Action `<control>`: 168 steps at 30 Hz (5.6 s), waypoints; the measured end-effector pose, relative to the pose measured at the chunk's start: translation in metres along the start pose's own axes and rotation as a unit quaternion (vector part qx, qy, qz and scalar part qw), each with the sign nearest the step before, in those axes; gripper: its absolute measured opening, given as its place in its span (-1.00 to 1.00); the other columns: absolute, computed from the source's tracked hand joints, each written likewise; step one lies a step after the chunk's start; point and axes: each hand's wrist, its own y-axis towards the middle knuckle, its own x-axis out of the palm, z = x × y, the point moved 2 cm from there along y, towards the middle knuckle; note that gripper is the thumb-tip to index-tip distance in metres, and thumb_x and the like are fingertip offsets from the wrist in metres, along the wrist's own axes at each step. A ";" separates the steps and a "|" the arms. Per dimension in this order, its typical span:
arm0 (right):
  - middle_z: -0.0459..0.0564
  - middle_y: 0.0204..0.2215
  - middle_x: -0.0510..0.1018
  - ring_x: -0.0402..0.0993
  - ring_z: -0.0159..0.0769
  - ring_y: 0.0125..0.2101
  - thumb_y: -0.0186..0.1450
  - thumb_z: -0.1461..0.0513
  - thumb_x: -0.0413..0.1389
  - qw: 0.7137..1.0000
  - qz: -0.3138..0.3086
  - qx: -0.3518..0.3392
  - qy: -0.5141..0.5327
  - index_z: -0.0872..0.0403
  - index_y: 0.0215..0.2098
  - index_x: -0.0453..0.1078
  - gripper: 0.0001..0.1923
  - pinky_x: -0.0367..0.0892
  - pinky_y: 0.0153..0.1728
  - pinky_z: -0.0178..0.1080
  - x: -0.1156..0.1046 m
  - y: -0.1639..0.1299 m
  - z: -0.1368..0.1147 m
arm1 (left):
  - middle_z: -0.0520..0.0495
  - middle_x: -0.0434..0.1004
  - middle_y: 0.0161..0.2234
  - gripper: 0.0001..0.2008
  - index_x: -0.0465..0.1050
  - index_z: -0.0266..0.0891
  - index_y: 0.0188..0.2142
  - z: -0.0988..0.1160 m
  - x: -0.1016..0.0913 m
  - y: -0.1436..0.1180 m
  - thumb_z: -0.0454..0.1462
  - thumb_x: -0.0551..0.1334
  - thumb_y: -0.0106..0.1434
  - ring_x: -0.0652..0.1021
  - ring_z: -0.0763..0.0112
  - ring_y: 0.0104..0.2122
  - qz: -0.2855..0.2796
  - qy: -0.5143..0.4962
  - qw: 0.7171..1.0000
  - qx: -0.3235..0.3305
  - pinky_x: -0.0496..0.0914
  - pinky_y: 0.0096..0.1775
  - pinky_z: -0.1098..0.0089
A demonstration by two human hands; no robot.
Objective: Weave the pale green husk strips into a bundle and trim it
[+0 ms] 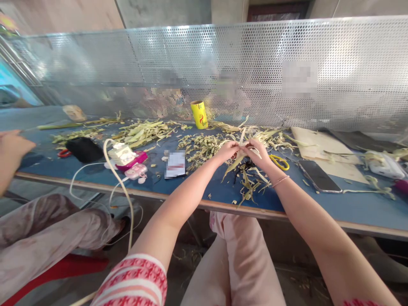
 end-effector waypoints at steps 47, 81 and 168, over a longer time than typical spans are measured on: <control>-0.10 -0.57 0.50 0.43 -0.36 -0.55 -0.03 0.27 0.21 0.960 0.004 0.228 0.162 0.06 -0.49 0.39 -0.89 0.40 -0.55 -0.29 0.014 0.004 0.022 | 0.02 0.49 -0.45 -0.83 0.38 -0.30 -0.35 -0.004 0.000 0.003 -0.50 0.17 0.05 0.51 0.49 -0.47 0.034 -0.144 0.988 -0.049 0.45 -0.31 0.37; -0.04 -0.57 0.54 0.39 -0.39 -0.57 0.07 0.11 0.21 0.971 0.016 0.192 0.140 0.12 -0.51 0.48 -0.79 0.33 -0.55 -0.32 0.008 0.005 0.019 | -0.03 0.52 -0.42 -0.73 0.42 -0.34 -0.30 -0.002 0.002 -0.001 -0.20 0.36 0.08 0.50 0.50 -0.50 0.005 -0.104 0.993 -0.055 0.44 -0.41 0.41; -0.11 -0.49 0.43 0.36 -0.43 -0.54 0.13 0.07 0.19 0.986 -0.017 0.147 0.077 0.05 -0.43 0.24 -0.73 0.28 -0.59 -0.36 0.013 0.001 0.005 | 0.06 0.41 -0.56 -0.98 0.37 -0.26 -0.40 -0.003 0.000 -0.001 -0.34 0.20 0.14 0.41 0.54 -0.60 0.017 -0.016 1.000 -0.020 0.32 -0.48 0.49</control>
